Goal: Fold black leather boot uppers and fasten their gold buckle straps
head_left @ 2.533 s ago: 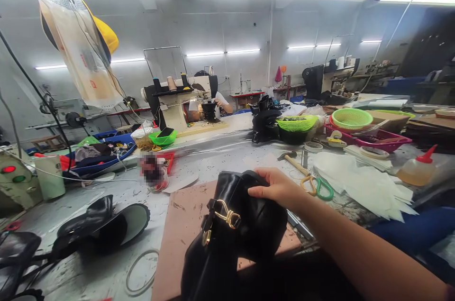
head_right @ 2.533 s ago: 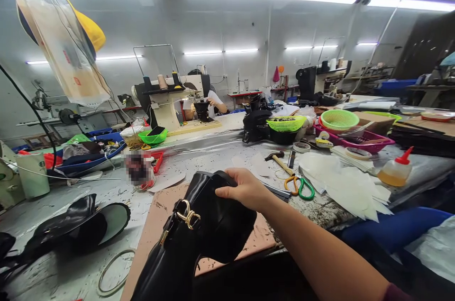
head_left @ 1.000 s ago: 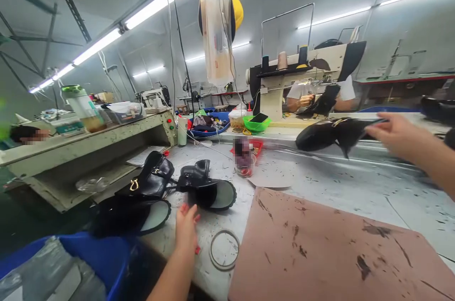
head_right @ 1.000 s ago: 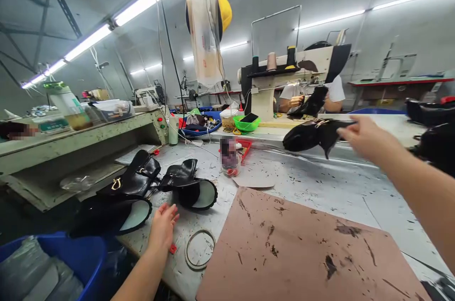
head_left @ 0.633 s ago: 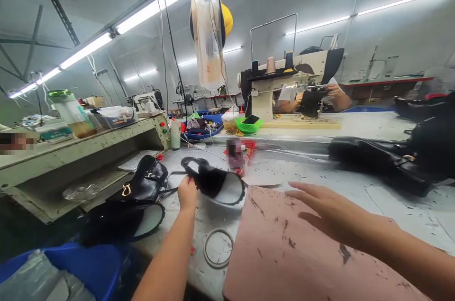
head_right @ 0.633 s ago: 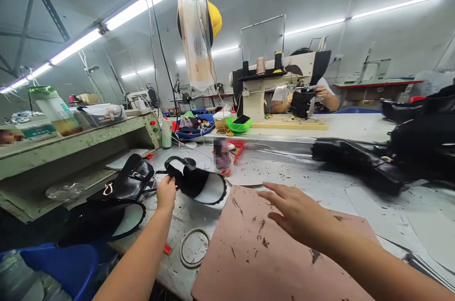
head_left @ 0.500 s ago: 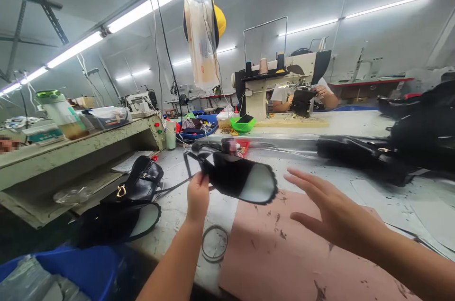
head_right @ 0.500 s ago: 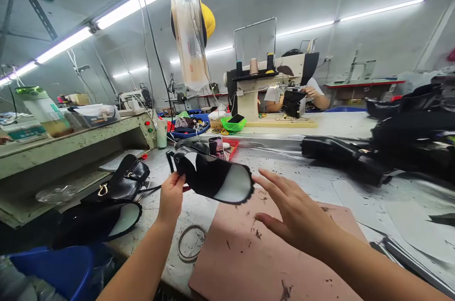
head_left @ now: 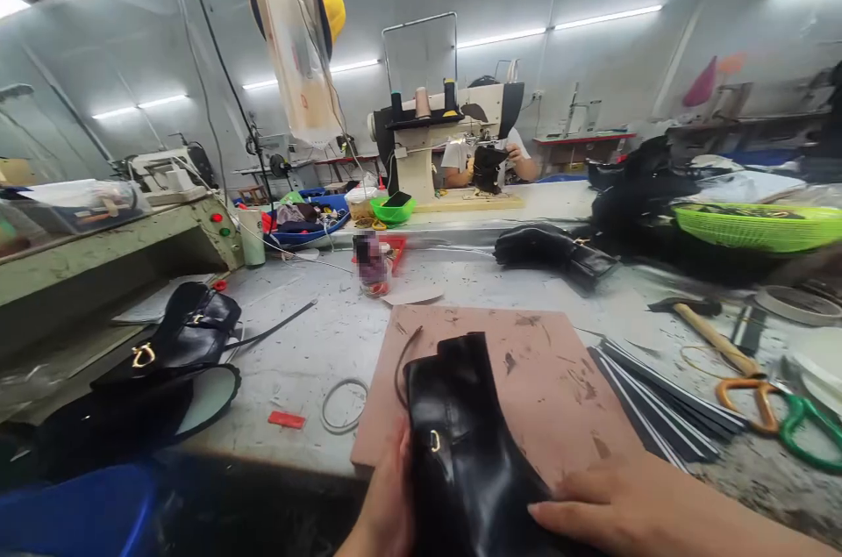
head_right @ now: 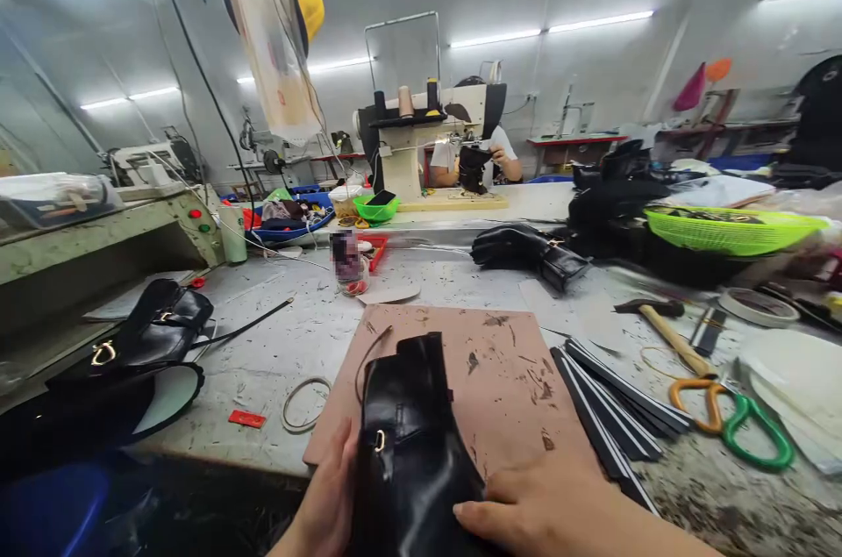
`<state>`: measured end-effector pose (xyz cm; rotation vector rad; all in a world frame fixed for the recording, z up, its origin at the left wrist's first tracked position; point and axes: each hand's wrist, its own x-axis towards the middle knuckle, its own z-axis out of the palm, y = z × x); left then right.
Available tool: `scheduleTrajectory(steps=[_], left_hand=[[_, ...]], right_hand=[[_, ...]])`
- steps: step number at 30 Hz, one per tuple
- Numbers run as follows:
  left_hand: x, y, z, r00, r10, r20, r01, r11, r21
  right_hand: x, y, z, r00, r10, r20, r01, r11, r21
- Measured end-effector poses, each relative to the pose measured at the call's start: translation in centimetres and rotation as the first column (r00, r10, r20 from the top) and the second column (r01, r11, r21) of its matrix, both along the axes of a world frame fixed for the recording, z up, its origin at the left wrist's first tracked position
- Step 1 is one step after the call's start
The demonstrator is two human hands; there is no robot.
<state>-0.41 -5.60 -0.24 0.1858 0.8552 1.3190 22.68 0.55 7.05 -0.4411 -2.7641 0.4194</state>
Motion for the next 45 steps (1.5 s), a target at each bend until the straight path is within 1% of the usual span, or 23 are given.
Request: scheduleTrajectory(steps=[1,2,4,5,7,9,11,13,15,18,20,23,26,28,30,32,34,36,38,39,40,42,45], left_hand=[[-0.1,0.1,0.2,0.999,-0.024,-0.036,0.024,0.999,-0.026],[-0.2,0.2,0.3,0.995,-0.05,-0.082,0.046,0.998,-0.048],[-0.4,0.2,0.2,0.985,-0.065,-0.162,0.058,0.997,-0.046],[-0.4,0.1,0.1,0.985,-0.066,-0.162,0.06,0.997,-0.039],[-0.3,0.0,-0.4,0.995,-0.071,-0.074,0.068,0.997,-0.034],[-0.1,-0.1,-0.8,0.997,-0.077,0.025,0.078,0.997,-0.03],[0.2,-0.1,-1.0,0.994,-0.081,0.069,0.082,0.997,-0.008],[0.4,0.1,-1.2,0.999,-0.026,0.048,0.024,0.999,0.046],[0.3,0.3,-1.4,0.995,0.099,-0.006,-0.098,0.989,0.108],[-0.1,0.2,-1.7,0.963,0.254,-0.086,-0.242,0.962,0.126],[-0.6,0.1,-1.6,0.962,0.254,-0.103,-0.247,0.966,0.078],[-1.4,0.1,-1.1,0.949,0.228,-0.219,-0.228,0.973,0.025],[-2.1,0.5,-0.6,0.86,0.335,-0.386,-0.344,0.938,0.047],[-2.6,0.7,-0.4,0.781,0.481,-0.398,-0.495,0.866,0.073],[-3.0,0.8,-0.3,0.692,0.611,-0.385,-0.622,0.775,0.111],[-3.1,0.5,0.0,0.622,0.675,-0.397,-0.669,0.721,0.18],[-2.6,-0.2,0.5,0.586,0.682,-0.439,-0.625,0.724,0.291],[-1.8,-1.0,1.2,0.563,0.672,-0.481,-0.507,0.74,0.441],[-0.9,-1.7,1.9,0.583,0.633,-0.509,-0.335,0.758,0.56],[-0.6,-2.0,2.3,0.603,0.601,-0.524,-0.249,0.766,0.592],[-0.5,-2.1,2.6,0.619,0.574,-0.536,-0.185,0.77,0.611],[-0.8,-1.9,3.0,0.613,0.587,-0.529,-0.175,0.754,0.634],[-2.3,-1.3,3.1,0.559,0.655,-0.509,-0.289,0.729,0.621]], right_hand=[[0.3,0.3,0.1,1.0,0.019,0.014,-0.016,0.977,-0.214],[0.5,0.8,0.0,1.0,-0.017,0.005,0.017,0.907,-0.42],[0.7,2.1,-1.3,0.986,-0.168,0.013,0.128,0.697,-0.706],[0.5,2.8,-2.3,0.96,-0.276,0.036,0.205,0.613,-0.763],[-0.6,3.5,-4.6,0.919,-0.386,0.077,0.283,0.512,-0.811],[-2.5,3.4,-6.6,0.901,-0.433,-0.007,0.172,0.373,-0.912],[-4.7,2.5,-7.8,0.823,-0.544,-0.164,-0.05,0.218,-0.975],[-6.6,1.7,-8.2,0.692,-0.66,-0.293,-0.266,0.145,-0.953],[-7.7,1.3,-8.1,0.554,-0.741,-0.38,-0.401,0.162,-0.902],[-7.5,1.3,-7.9,0.357,-0.825,-0.438,-0.45,0.259,-0.855],[-6.7,1.3,-7.9,0.241,-0.862,-0.446,-0.348,0.352,-0.869],[-5.4,0.8,-8.3,0.115,-0.879,-0.463,0.039,0.469,-0.882],[-4.4,0.3,-9.1,0.052,-0.908,-0.415,0.252,0.414,-0.875],[-3.9,0.1,-9.9,0.026,-0.936,-0.351,0.216,0.348,-0.912],[-3.5,-0.1,-10.5,-0.003,-0.943,-0.331,0.165,0.326,-0.931],[-3.3,-0.6,-10.5,0.001,-0.929,-0.37,0.2,0.363,-0.91],[-3.2,-1.1,-9.7,0.077,-0.881,-0.467,0.33,0.465,-0.822],[-3.2,-1.6,-8.3,0.234,-0.772,-0.591,0.429,0.628,-0.65],[-3.2,-1.6,-6.9,0.426,-0.59,-0.686,0.369,0.806,-0.463],[-3.2,-1.4,-6.4,0.504,-0.508,-0.699,0.308,0.861,-0.404],[-3.1,-1.1,-6.1,0.551,-0.462,-0.695,0.262,0.886,-0.382],[-2.6,-0.2,-6.3,0.558,-0.497,-0.664,0.25,0.864,-0.436],[-1.5,1.2,-7.8,0.408,-0.684,-0.605,0.3,0.726,-0.618]])
